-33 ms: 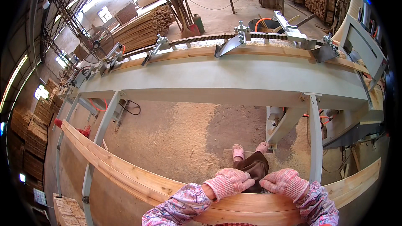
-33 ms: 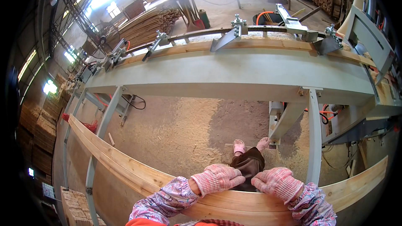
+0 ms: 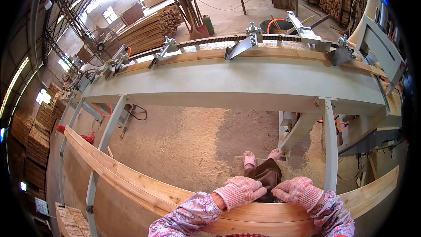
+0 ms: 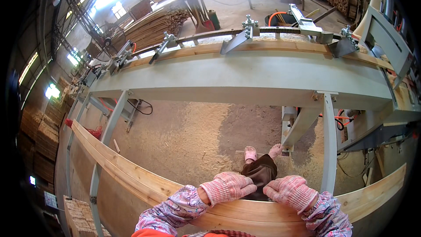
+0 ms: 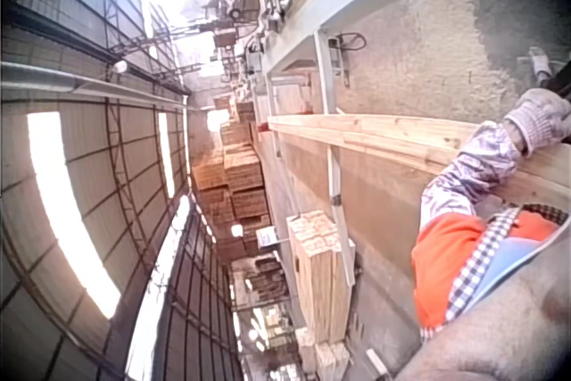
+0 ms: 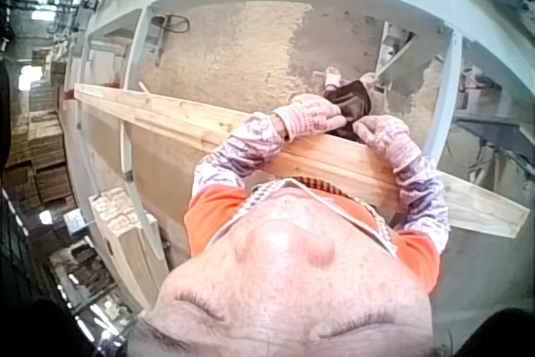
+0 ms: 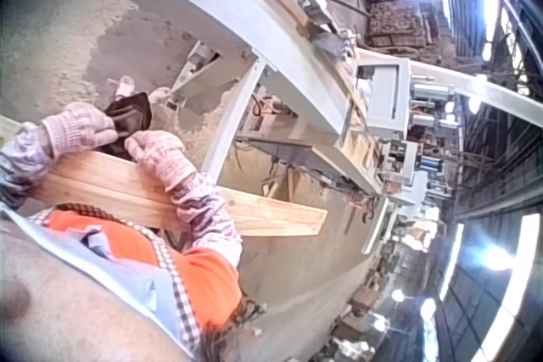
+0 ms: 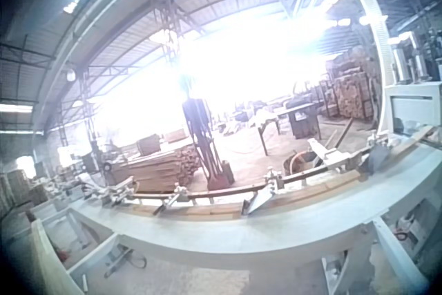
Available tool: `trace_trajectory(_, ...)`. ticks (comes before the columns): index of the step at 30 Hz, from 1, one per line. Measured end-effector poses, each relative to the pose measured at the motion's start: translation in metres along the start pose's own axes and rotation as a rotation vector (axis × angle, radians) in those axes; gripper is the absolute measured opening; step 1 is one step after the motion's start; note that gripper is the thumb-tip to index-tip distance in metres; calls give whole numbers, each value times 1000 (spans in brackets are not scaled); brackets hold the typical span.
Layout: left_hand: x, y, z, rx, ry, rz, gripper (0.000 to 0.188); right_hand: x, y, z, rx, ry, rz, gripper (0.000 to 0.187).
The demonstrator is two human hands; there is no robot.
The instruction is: The person stacks long, thin wooden planks onto a metal conveyor or machine platform in a workshop. They pick up planks one by one and place them in a neat pile, adjusting their alignment as they work.
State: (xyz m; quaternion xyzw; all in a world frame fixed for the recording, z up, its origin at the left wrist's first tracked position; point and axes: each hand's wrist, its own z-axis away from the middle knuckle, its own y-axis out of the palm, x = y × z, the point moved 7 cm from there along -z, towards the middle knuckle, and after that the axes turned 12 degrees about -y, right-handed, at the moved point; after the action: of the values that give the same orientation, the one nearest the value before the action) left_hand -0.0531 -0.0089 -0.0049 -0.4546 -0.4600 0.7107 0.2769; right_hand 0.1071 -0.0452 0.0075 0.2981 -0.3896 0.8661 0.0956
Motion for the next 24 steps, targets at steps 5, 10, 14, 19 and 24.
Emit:
trace_trajectory(5, -1, -1, 0, 15, -9, -6, 33, 0, 0, 0, 1, -7, 0, 47)
trace_trajectory(10, -2, -4, 1, -72, 37, -16, 30, -3, 2, -2, 7, -23, -21, 48)
trace_trajectory(14, -1, -2, 0, 15, -9, -5, 34, -1, 1, -1, 8, -22, -10, 48)
trace_trajectory(19, -1, -2, 1, 12, 1, -9, 35, -3, 2, -2, 9, -17, 4, 48)
trace_trajectory(24, 0, 1, 0, -4, 5, -4, 34, -4, 3, -3, 10, -15, 8, 48)
